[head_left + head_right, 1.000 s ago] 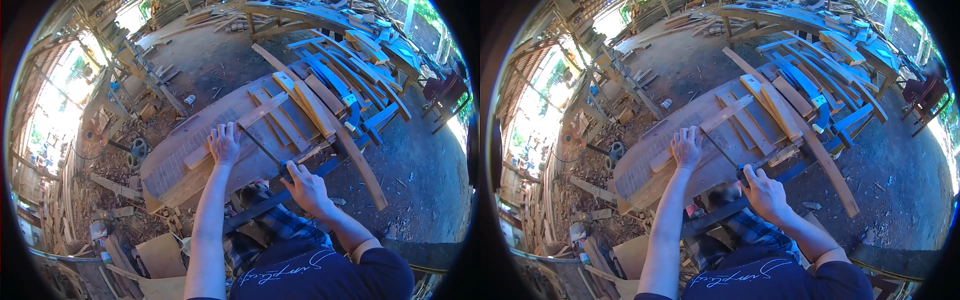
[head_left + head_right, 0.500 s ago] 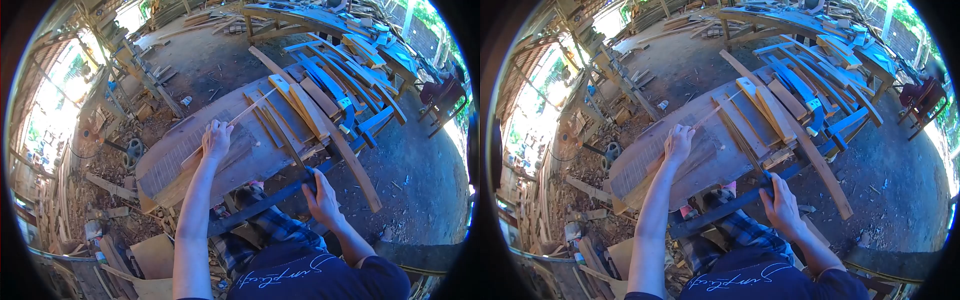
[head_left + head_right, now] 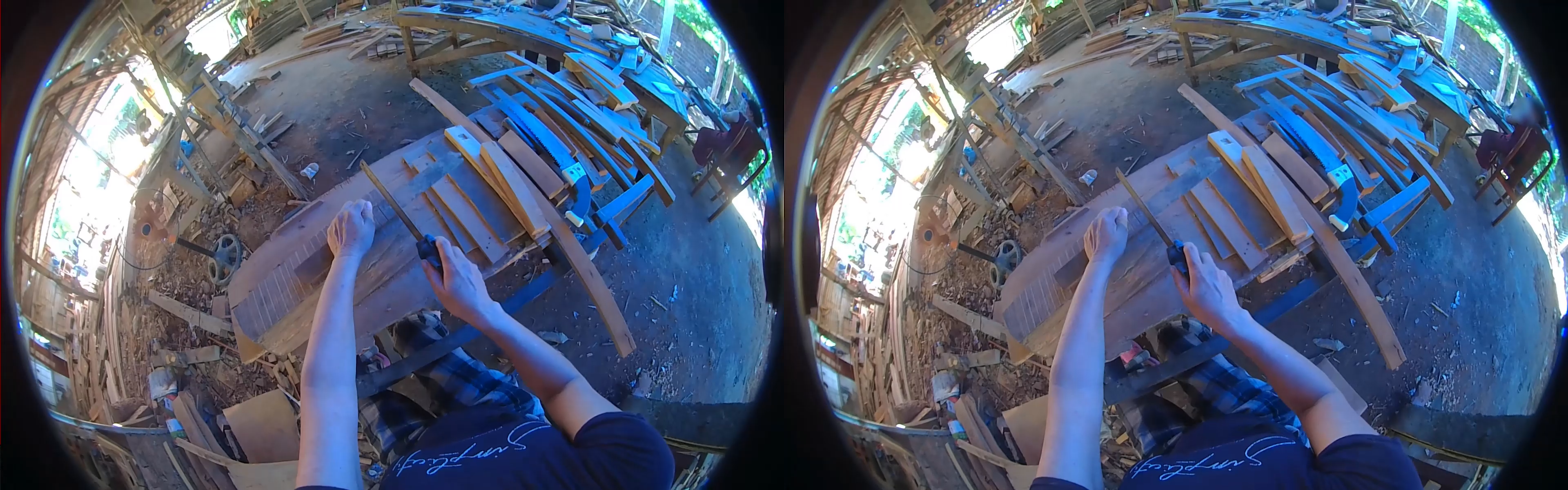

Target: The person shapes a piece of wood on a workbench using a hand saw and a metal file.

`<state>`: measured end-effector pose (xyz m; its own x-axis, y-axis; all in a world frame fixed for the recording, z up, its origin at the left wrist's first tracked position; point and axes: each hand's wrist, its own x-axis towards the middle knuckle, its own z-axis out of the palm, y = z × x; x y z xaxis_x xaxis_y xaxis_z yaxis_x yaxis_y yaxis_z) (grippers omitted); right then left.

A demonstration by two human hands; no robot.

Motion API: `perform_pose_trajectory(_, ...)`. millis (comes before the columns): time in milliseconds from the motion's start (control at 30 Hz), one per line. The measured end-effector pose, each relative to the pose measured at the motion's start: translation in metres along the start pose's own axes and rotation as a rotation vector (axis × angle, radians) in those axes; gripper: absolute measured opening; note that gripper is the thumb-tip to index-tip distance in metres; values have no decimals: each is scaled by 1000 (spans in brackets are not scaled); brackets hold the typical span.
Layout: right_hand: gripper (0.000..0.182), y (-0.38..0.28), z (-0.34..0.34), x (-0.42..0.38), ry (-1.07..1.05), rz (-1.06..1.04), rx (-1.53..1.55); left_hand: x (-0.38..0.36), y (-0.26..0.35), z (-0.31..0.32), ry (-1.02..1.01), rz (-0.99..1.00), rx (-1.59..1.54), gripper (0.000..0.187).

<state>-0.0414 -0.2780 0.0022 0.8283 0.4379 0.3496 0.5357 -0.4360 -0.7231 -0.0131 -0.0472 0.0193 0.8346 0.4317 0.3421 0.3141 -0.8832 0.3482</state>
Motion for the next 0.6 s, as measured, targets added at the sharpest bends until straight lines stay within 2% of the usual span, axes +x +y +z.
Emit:
perform_pose_trajectory(100, 43, -1, 12, 9, -33, 19, -42, 1, -2, 8, 93, 26, 44, 24)
perform_pose_trajectory(167, 43, -5, 17, 13, -57, 20, -65, -1, -4, 12, 146, 51, 196, 21)
perform_pose_trajectory(200, 42, -7, 18, 17, -77, 23, -86, -1, -2, 15, 148, 47, 192, 21)
perform_pose_trajectory(267, 42, -11, 21, 22, -86, 31, -103, -7, 4, 22, 193, -122, 200, 19)
perform_pose_trajectory(600, 42, -17, 21, 19, -127, 51, -252, -8, 11, 22, 246, -136, 172, 20)
